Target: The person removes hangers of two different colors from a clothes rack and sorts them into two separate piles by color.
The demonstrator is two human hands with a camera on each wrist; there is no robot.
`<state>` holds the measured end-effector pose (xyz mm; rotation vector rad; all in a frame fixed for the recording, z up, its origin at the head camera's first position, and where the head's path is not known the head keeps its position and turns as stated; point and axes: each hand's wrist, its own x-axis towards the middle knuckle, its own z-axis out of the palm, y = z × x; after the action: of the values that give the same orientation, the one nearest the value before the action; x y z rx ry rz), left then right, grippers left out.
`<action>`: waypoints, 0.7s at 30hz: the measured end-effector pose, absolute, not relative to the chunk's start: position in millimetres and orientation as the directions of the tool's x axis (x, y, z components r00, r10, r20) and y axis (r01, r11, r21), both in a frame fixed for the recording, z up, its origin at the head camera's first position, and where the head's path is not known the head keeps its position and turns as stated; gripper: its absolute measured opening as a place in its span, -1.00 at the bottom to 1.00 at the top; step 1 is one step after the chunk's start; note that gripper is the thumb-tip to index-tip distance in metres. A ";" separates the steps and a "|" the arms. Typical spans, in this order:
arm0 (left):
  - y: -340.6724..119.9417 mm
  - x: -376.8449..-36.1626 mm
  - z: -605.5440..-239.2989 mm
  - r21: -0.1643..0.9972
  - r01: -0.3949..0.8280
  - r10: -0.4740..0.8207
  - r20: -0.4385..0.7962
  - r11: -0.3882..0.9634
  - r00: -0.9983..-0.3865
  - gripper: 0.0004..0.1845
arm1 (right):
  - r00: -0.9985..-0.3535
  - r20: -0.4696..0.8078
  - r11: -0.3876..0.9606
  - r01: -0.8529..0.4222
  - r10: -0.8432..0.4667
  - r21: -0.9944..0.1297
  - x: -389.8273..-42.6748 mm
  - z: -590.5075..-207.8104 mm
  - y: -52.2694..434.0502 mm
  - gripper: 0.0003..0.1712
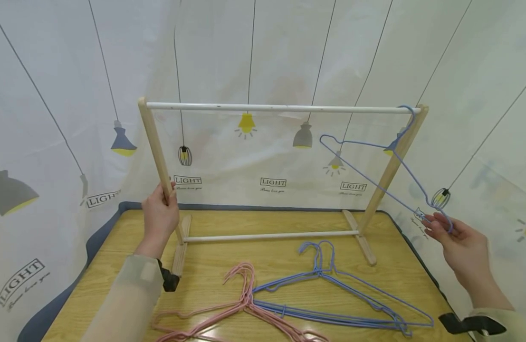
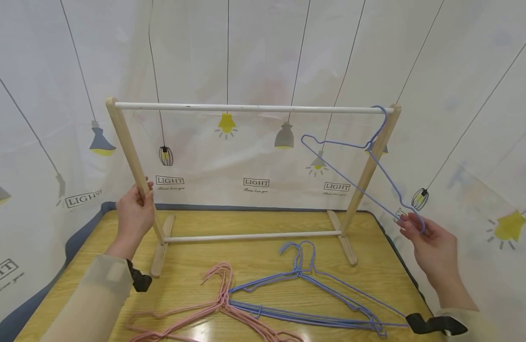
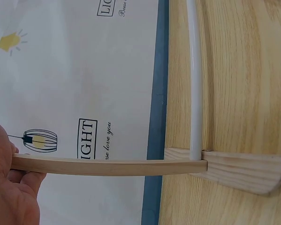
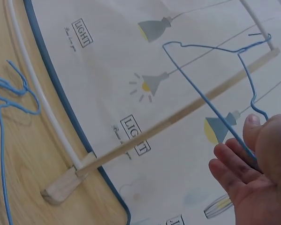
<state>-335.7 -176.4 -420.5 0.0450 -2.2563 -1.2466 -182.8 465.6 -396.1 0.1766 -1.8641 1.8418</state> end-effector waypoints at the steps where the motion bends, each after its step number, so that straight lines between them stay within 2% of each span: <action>1: -176.3 -335.5 -420.4 0.791 0.230 -0.287 0.451 0.566 -0.845 -0.65 | -0.855 0.456 0.065 -0.455 0.249 -0.888 -183.9 -394.9 462.1 -0.67; 7: -175.4 -336.4 -421.2 0.790 0.242 -0.289 0.463 0.563 -0.838 -0.66 | -0.829 0.488 0.016 -0.503 0.273 -0.864 -186.8 -387.6 447.3 -0.62; 17: -175.6 -336.2 -421.6 0.782 0.280 -0.281 0.495 0.557 -0.822 -0.69 | -0.763 0.460 -0.034 -0.531 0.454 -0.847 -184.4 -362.8 429.0 -0.61; 21: -176.1 -335.9 -422.0 0.783 0.281 -0.276 0.492 0.554 -0.825 -0.68 | -0.726 0.455 -0.012 -0.537 0.516 -0.843 -184.3 -352.8 425.8 -0.64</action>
<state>-335.9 -176.1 -422.0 -0.0040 -2.2100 -1.2557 -184.3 425.8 -352.8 0.0229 -1.5330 1.8245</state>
